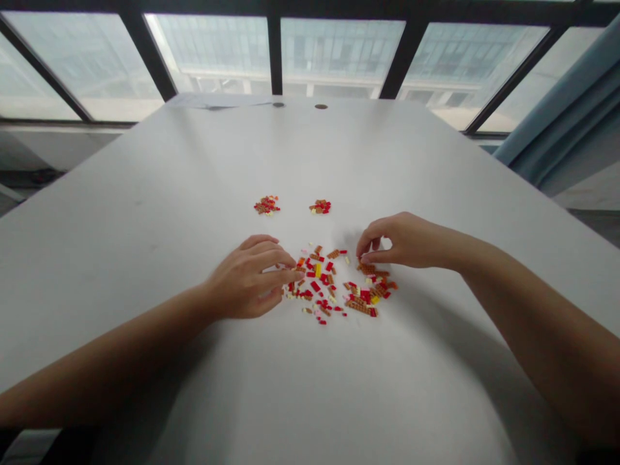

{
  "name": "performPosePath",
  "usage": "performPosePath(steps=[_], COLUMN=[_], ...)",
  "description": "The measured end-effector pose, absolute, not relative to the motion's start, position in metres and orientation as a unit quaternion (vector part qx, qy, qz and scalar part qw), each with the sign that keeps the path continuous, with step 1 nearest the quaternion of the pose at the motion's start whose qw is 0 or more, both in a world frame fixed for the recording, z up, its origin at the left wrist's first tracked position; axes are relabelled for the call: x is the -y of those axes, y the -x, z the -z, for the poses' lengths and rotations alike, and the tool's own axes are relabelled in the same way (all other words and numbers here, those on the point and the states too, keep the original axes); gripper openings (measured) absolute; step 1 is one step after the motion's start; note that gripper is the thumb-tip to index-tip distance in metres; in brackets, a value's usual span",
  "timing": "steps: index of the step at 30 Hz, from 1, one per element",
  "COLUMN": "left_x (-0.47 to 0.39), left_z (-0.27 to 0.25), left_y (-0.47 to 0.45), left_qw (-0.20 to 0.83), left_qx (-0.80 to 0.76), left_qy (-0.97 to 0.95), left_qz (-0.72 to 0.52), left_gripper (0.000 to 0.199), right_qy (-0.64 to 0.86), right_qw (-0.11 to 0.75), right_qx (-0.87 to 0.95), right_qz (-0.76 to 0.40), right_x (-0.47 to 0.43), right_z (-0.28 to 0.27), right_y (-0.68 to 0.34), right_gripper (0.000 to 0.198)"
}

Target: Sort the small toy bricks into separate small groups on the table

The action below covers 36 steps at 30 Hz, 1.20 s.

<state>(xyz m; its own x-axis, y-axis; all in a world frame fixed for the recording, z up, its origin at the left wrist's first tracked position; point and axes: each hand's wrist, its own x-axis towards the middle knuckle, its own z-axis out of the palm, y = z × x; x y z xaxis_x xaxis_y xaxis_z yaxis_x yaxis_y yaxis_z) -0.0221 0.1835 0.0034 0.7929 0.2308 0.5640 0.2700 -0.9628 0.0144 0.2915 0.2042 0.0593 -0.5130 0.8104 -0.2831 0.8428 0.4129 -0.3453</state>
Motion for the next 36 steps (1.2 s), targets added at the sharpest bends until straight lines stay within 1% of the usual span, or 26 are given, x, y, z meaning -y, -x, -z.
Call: performPosePath(steps=[2,6,11,17,28,36], left_x=[-0.184,-0.184,-0.184,-0.184,-0.185,-0.185], left_z=[-0.004,-0.003,-0.002,-0.001,-0.001,-0.001], left_y=[0.022,0.022,0.023,0.024,0.025,0.025], left_qw=[0.035,0.038,0.039,0.035,0.039,0.037], left_qx=[0.132,0.13,0.131,0.134,0.137,0.137], left_qy=[0.946,0.947,0.948,0.948,0.949,0.95], left_qz=[0.294,0.292,0.289,0.288,0.282,0.278], left_gripper=[0.03,0.029,0.028,0.028,0.028,0.029], right_qy=[-0.491,-0.478,-0.477,-0.488,-0.465,-0.472], right_qw=[0.048,0.044,0.065,0.103,0.113,0.117], right_qx=[-0.837,-0.84,-0.845,-0.838,-0.844,-0.845], right_qz=[0.238,0.253,0.233,0.221,0.241,0.224], right_x=[-0.202,-0.2,-0.198,-0.197,-0.191,-0.189], right_z=[-0.062,-0.067,-0.072,-0.069,-0.072,-0.075], right_y=[-0.29,-0.291,-0.292,-0.29,-0.281,-0.278], right_gripper=[0.024,0.027,0.021,0.022,0.017,0.021])
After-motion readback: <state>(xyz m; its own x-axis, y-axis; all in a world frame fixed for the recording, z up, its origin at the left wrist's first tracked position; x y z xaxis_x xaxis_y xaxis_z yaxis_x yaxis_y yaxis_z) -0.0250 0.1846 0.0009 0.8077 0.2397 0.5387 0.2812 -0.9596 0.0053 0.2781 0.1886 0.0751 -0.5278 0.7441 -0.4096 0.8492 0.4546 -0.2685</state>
